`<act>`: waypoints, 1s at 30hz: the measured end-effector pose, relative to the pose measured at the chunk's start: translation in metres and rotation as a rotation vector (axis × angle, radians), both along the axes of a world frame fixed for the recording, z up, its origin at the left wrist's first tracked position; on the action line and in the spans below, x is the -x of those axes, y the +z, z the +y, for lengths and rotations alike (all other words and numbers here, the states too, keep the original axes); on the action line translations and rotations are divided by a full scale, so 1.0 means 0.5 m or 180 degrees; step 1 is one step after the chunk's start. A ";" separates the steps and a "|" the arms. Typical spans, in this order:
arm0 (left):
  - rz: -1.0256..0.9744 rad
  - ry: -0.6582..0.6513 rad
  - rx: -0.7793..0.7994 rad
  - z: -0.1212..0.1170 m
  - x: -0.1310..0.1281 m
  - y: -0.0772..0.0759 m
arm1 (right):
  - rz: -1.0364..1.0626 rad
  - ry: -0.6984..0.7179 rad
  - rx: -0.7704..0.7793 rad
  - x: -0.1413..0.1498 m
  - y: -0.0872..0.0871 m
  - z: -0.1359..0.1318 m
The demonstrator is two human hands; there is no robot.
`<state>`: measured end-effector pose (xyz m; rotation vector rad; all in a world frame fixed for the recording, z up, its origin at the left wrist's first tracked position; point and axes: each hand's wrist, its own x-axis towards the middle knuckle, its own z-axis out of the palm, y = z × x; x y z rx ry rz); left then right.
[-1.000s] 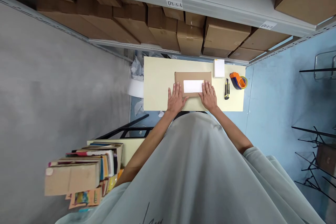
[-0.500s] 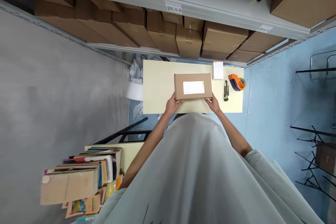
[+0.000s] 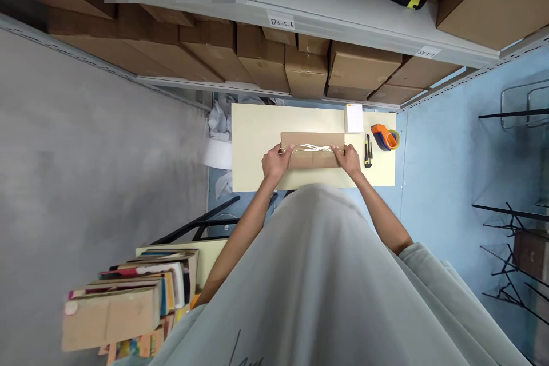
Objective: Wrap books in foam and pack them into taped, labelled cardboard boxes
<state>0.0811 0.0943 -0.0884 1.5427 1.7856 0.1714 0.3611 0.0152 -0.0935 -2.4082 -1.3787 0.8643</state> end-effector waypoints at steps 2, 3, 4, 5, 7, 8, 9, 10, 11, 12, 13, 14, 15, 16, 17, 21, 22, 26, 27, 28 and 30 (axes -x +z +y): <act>-0.0108 0.0130 -0.0022 0.017 -0.010 -0.010 | 0.0013 -0.0050 0.0028 -0.001 -0.012 0.023; -0.0227 0.0191 -0.0006 0.024 -0.013 -0.015 | 0.0054 -0.0073 0.0039 -0.004 -0.016 0.031; -0.0408 0.0221 0.0020 0.029 -0.013 -0.020 | 0.0129 -0.0085 0.0039 -0.009 -0.018 0.034; -0.0656 0.0209 0.0050 0.032 -0.009 -0.026 | 0.0253 -0.0088 0.0014 -0.015 -0.019 0.032; -0.1246 0.0139 0.0138 0.028 0.007 -0.040 | 0.0685 -0.0167 -0.0101 -0.028 -0.020 0.012; -0.1502 0.0127 0.0212 0.020 0.019 -0.047 | 0.0968 -0.0268 -0.0167 -0.034 -0.022 -0.006; -0.1692 0.0139 0.0313 0.010 0.031 -0.055 | 0.1258 -0.0396 -0.0215 -0.037 -0.025 -0.026; -0.1808 0.0172 0.0437 -0.003 0.044 -0.063 | 0.1529 -0.0508 -0.0234 -0.038 -0.029 -0.048; -0.1870 0.0203 0.0573 -0.018 0.055 -0.071 | 0.1761 -0.0562 -0.0222 -0.036 -0.034 -0.070; -0.1914 0.0213 0.0693 -0.033 0.064 -0.077 | 0.1931 -0.0552 -0.0203 -0.032 -0.039 -0.090; -0.1955 0.0205 0.0770 -0.047 0.071 -0.083 | 0.2036 -0.0508 -0.0208 -0.025 -0.044 -0.106; -0.1983 0.0200 0.0795 -0.060 0.076 -0.087 | 0.2092 -0.0459 -0.0233 -0.016 -0.047 -0.119; -0.1979 0.0210 0.0767 -0.070 0.080 -0.090 | 0.2096 -0.0425 -0.0277 -0.008 -0.048 -0.127; -0.1925 0.0238 0.0686 -0.078 0.083 -0.091 | 0.2041 -0.0415 -0.0326 -0.001 -0.047 -0.132; -0.1815 0.0269 0.0555 -0.083 0.085 -0.090 | 0.1930 -0.0416 -0.0374 0.004 -0.042 -0.132; -0.1225 0.0266 -0.0110 -0.079 0.090 -0.078 | 0.1210 -0.0242 -0.0462 0.001 -0.010 -0.103; -0.1126 0.0262 -0.0211 -0.072 0.087 -0.076 | 0.1029 -0.0176 -0.0444 -0.003 -0.004 -0.088; -0.0836 0.0424 -0.0173 -0.031 0.063 -0.080 | 0.0521 0.0035 -0.0162 -0.005 -0.006 -0.007; -0.0779 0.0459 -0.0122 -0.019 0.057 -0.083 | 0.0463 0.0054 -0.0063 -0.002 -0.012 0.015; -0.0730 0.0479 -0.0088 -0.007 0.051 -0.086 | 0.0434 0.0075 0.0036 0.002 -0.020 0.034; -0.0639 0.0482 -0.0081 0.013 0.046 -0.091 | 0.0475 0.0187 0.0184 0.004 -0.034 0.058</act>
